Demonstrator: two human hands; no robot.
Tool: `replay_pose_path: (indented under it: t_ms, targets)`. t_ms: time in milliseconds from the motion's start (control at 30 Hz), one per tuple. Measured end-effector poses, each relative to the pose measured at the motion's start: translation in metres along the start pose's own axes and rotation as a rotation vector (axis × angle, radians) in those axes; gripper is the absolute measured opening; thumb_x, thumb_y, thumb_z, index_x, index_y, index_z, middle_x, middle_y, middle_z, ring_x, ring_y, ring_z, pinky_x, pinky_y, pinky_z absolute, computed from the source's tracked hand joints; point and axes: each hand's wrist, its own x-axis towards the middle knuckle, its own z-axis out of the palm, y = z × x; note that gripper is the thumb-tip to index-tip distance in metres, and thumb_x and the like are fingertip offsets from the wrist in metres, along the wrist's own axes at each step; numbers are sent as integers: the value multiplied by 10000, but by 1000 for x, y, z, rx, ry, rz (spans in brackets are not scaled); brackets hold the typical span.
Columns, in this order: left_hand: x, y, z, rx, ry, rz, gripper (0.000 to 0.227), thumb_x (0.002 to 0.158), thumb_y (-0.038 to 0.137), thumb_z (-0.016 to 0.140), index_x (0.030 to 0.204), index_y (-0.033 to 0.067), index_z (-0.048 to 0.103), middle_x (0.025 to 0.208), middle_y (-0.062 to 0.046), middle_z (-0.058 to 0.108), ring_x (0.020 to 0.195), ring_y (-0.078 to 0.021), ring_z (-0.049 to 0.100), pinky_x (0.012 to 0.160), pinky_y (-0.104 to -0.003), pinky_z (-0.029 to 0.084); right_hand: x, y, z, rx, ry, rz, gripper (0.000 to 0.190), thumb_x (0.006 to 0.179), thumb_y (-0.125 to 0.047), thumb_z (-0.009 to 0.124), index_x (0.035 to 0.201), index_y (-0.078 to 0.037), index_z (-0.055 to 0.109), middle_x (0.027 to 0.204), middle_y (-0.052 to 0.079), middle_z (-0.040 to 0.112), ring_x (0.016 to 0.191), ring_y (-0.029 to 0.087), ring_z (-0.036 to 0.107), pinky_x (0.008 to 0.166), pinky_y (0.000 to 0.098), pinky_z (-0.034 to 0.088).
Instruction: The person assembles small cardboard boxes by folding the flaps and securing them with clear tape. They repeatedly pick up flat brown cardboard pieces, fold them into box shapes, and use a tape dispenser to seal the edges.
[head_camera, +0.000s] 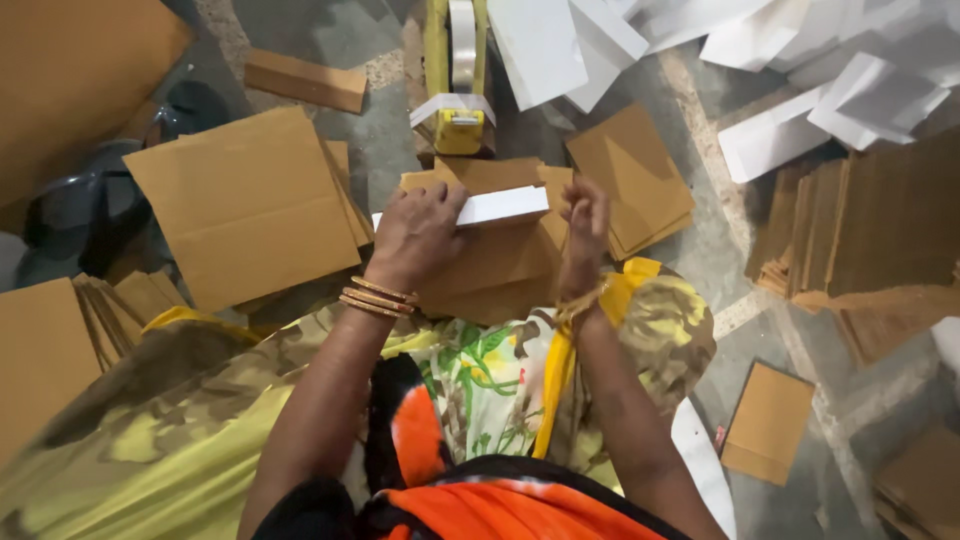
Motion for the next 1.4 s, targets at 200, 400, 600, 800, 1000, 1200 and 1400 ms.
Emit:
replay_pose_path:
  t_ms: [200, 400, 600, 800, 1000, 1200, 1400]
  targets:
    - [3, 4, -9, 9, 39, 4, 463, 763, 376, 806, 1099, 102, 644, 942, -120, 667, 873, -332, 666, 817, -472, 467, 15, 12, 32, 173, -371, -36, 730, 1084, -654, 322, 1493, -67, 465, 1500, 124, 531, 1457, 228, 469, 1264, 386, 287]
    - [0, 10, -6, 10, 27, -25, 452, 806, 399, 809, 1104, 103, 641, 959, -117, 660, 892, -326, 662, 815, -470, 469, 18, 24, 14, 135, -557, 45, 588, 981, -156, 732, 1481, -75, 432, 1332, 94, 523, 1157, 162, 565, 1009, 333, 478]
    - [-15, -12, -17, 39, 216, -1, 539, 633, 328, 849, 1101, 147, 652, 971, -88, 656, 919, -300, 657, 858, -492, 483, 20, 43, 12, 106, -480, 13, 382, 994, -91, 699, 1300, -73, 471, 1401, 92, 559, 1042, 128, 658, 958, 298, 535]
    - [-36, -34, -7, -775, 258, -290, 680, 715, 158, 855, 1329, 109, 568, 1182, -104, 682, 1097, -277, 680, 942, -394, 540, 13, 35, 14, 165, -482, 11, 394, 1023, -94, 697, 1324, -97, 444, 1471, 98, 500, 1065, 110, 615, 1002, 289, 511]
    - [-35, -30, 1, -671, 277, -294, 579, 763, 157, 887, 1239, 73, 568, 1167, -132, 664, 1093, -311, 674, 955, -405, 536, 14, 28, 14, 86, -461, 36, 420, 996, -74, 710, 1341, -97, 471, 1526, 105, 501, 1131, 123, 600, 1036, 303, 494]
    - [-18, -37, -16, 113, 379, -21, 478, 644, 310, 821, 1009, 92, 602, 1052, -132, 646, 1043, -342, 615, 1010, -525, 383, 36, 46, 27, 181, -496, 49, 403, 976, -57, 704, 1318, -92, 494, 1503, 77, 527, 1085, 123, 611, 1001, 301, 517]
    - [2, -20, 14, 128, 216, -44, 205, 895, 123, 583, 1096, 89, 609, 1008, -86, 618, 976, -279, 605, 915, -440, 433, 39, 39, 53, 169, -600, 59, 476, 965, -144, 770, 1343, -73, 490, 1282, 77, 533, 1176, 141, 551, 1021, 316, 477]
